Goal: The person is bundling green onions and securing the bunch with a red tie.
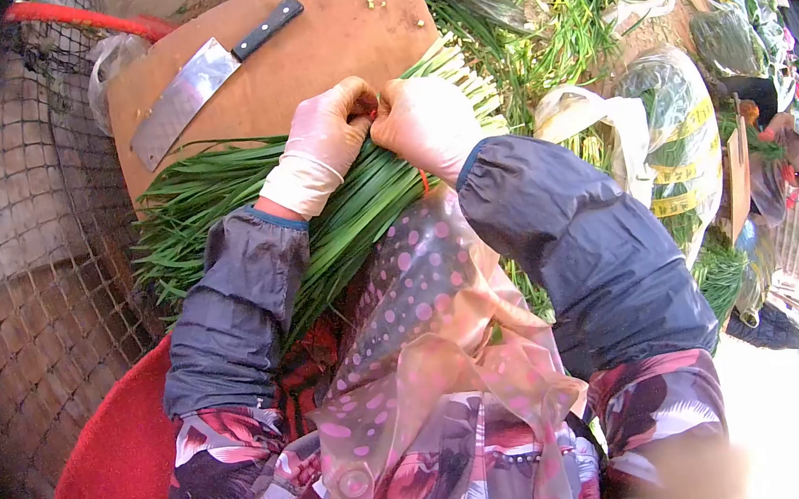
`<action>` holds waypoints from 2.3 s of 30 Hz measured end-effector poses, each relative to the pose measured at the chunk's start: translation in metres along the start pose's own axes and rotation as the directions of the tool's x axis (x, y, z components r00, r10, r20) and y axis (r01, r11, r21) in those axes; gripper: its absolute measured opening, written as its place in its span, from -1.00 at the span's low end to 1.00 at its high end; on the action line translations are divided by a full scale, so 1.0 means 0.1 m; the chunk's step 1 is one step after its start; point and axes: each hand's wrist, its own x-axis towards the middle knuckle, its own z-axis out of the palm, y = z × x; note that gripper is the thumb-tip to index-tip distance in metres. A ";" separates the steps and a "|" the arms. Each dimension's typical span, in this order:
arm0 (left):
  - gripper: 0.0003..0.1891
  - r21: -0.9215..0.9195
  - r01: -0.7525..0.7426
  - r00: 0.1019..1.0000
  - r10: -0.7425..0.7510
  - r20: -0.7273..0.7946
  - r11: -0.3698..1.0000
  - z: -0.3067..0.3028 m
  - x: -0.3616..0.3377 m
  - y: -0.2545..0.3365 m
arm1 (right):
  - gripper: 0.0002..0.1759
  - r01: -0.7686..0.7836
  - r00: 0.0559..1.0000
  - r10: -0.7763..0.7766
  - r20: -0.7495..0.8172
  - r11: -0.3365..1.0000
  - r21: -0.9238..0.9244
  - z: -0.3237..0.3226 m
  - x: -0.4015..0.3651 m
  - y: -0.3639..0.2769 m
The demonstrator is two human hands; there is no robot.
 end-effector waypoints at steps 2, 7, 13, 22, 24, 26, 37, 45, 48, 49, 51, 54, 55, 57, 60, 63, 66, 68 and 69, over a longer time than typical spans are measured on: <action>-0.86 -0.027 -0.003 1.000 0.004 0.011 1.000 -0.02 0.00 -0.02 | -0.73 0.021 1.000 -0.021 -0.014 1.000 -0.005 -0.02 0.00 0.01; -0.87 -0.109 0.071 0.992 -0.059 0.109 0.992 -0.10 0.05 -0.03 | -0.74 -0.063 0.995 0.060 0.078 0.998 0.032 -0.08 0.01 -0.06; -0.83 -0.229 0.170 0.972 -0.125 0.200 0.959 -0.16 0.05 -0.04 | -0.73 -0.026 0.998 0.027 0.059 1.000 -0.015 -0.04 0.05 -0.02; -0.84 -0.125 0.065 0.989 -0.047 0.141 0.990 -0.12 0.03 -0.04 | -0.68 -0.030 0.996 0.032 0.087 0.999 -0.025 -0.08 0.05 -0.07; -0.88 -0.049 -0.012 0.999 0.014 0.050 0.999 -0.05 0.03 -0.06 | -0.68 -0.057 0.992 0.057 0.109 0.998 -0.001 -0.10 0.06 -0.07; -0.89 0.017 -0.134 0.990 0.134 -0.035 0.991 -0.01 0.04 -0.05 | -0.68 -0.111 0.982 0.101 0.156 0.993 0.052 -0.14 0.06 -0.08; -0.93 0.626 -0.284 0.953 0.287 0.100 0.726 -0.22 -0.06 0.49 | 0.19 0.640 0.727 -0.683 0.069 0.638 -0.428 -0.48 -0.06 0.22; -0.95 0.038 0.490 0.815 -0.474 0.333 0.871 -0.09 -0.29 0.89 | 0.14 0.623 0.779 -0.611 0.142 0.727 -0.288 -0.13 -0.14 0.51; -0.97 -0.025 0.496 0.825 -0.462 0.324 0.868 0.08 -0.44 0.96 | -0.15 0.627 0.758 -0.651 0.034 0.715 -0.309 -0.04 -0.17 0.62; -0.96 -0.016 0.480 0.831 -0.449 0.328 0.877 0.11 -0.46 0.97 | -0.24 0.622 0.752 -0.659 -0.018 0.717 -0.314 0.00 -0.17 0.62; -0.94 -0.094 0.556 0.798 -0.499 0.338 0.826 0.23 -0.55 0.88 | -0.35 0.621 0.745 -0.665 -0.054 0.721 -0.309 0.07 -0.18 0.67; -0.91 -0.237 0.661 0.738 -0.561 0.375 0.712 0.28 -0.58 0.82 | -0.36 0.618 0.730 -0.671 -0.130 0.730 -0.292 0.15 -0.17 0.72; -0.90 -0.299 0.699 0.709 -0.578 0.404 0.649 0.25 -0.59 0.84 | -0.36 0.624 0.731 -0.670 -0.126 0.732 -0.275 0.17 -0.18 0.73; -0.89 -0.250 0.709 0.696 -0.597 0.400 0.659 0.21 -0.57 0.91 | -0.41 0.630 0.721 -0.683 -0.119 0.717 -0.299 0.16 -0.14 0.76; -0.92 -0.022 0.639 0.730 -0.598 0.332 0.769 0.30 -0.54 0.99 | -0.40 0.642 0.709 -0.690 -0.146 0.717 -0.271 0.18 -0.09 0.78; -0.92 0.023 0.511 0.816 -0.493 0.300 0.860 0.44 -0.54 1.01 | -0.34 0.650 0.715 -0.688 -0.125 0.719 -0.246 0.21 -0.10 0.79; -0.95 0.092 0.437 0.857 -0.445 0.261 0.895 0.57 -0.66 0.79 | -0.11 0.662 0.701 -0.693 -0.170 0.720 -0.206 0.22 -0.08 0.78; -0.93 0.018 0.446 0.859 -0.434 0.273 0.895 0.49 -0.71 0.79 | 0.09 0.651 0.739 -0.673 -0.028 0.725 -0.224 0.05 -0.11 0.71; -0.93 0.017 0.430 0.871 -0.419 0.257 0.903 0.43 -0.78 0.81 | 0.13 0.640 0.760 -0.647 0.067 0.726 -0.251 -0.04 -0.13 0.66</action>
